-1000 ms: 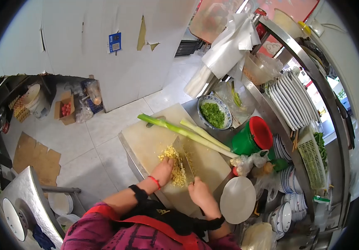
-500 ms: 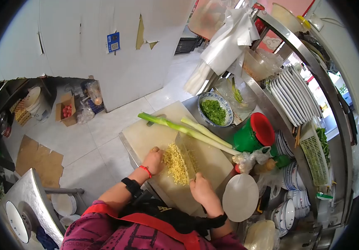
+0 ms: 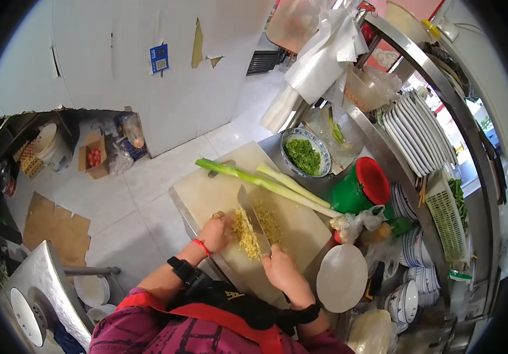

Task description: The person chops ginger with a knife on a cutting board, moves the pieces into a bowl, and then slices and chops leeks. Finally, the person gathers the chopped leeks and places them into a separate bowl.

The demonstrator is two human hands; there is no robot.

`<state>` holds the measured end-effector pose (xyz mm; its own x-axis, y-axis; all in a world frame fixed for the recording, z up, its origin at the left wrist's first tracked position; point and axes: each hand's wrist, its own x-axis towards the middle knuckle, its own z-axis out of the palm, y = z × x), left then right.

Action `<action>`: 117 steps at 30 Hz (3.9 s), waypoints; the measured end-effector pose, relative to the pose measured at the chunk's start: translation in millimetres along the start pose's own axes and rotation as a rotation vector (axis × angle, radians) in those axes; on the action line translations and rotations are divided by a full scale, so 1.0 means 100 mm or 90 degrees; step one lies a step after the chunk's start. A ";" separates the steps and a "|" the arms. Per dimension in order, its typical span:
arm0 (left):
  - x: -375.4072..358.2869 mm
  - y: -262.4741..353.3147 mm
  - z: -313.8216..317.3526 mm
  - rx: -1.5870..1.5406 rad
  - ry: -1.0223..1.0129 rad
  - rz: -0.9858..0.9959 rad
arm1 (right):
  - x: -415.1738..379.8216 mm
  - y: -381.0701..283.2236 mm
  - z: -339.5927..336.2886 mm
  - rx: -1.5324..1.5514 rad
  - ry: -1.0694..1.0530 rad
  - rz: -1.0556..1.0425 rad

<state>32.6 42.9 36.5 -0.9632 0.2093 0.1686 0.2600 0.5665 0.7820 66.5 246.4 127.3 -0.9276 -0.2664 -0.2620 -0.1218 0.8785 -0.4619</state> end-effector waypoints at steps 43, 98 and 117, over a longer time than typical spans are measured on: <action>0.03 -0.14 -0.10 0.029 0.085 -0.066 | -0.03 -0.04 0.05 0.019 0.005 0.034; 0.14 0.20 0.59 0.174 -0.099 0.356 | -0.16 0.42 -0.11 0.006 0.115 0.170; 0.28 0.01 0.02 0.059 0.028 0.050 | 0.04 0.06 -0.31 -0.011 0.004 0.044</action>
<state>6.3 50.7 40.4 -0.9409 0.2228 0.2550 0.3387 0.6216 0.7063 50.8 262.3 149.4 -0.9359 -0.2034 -0.2877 -0.0641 0.9013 -0.4285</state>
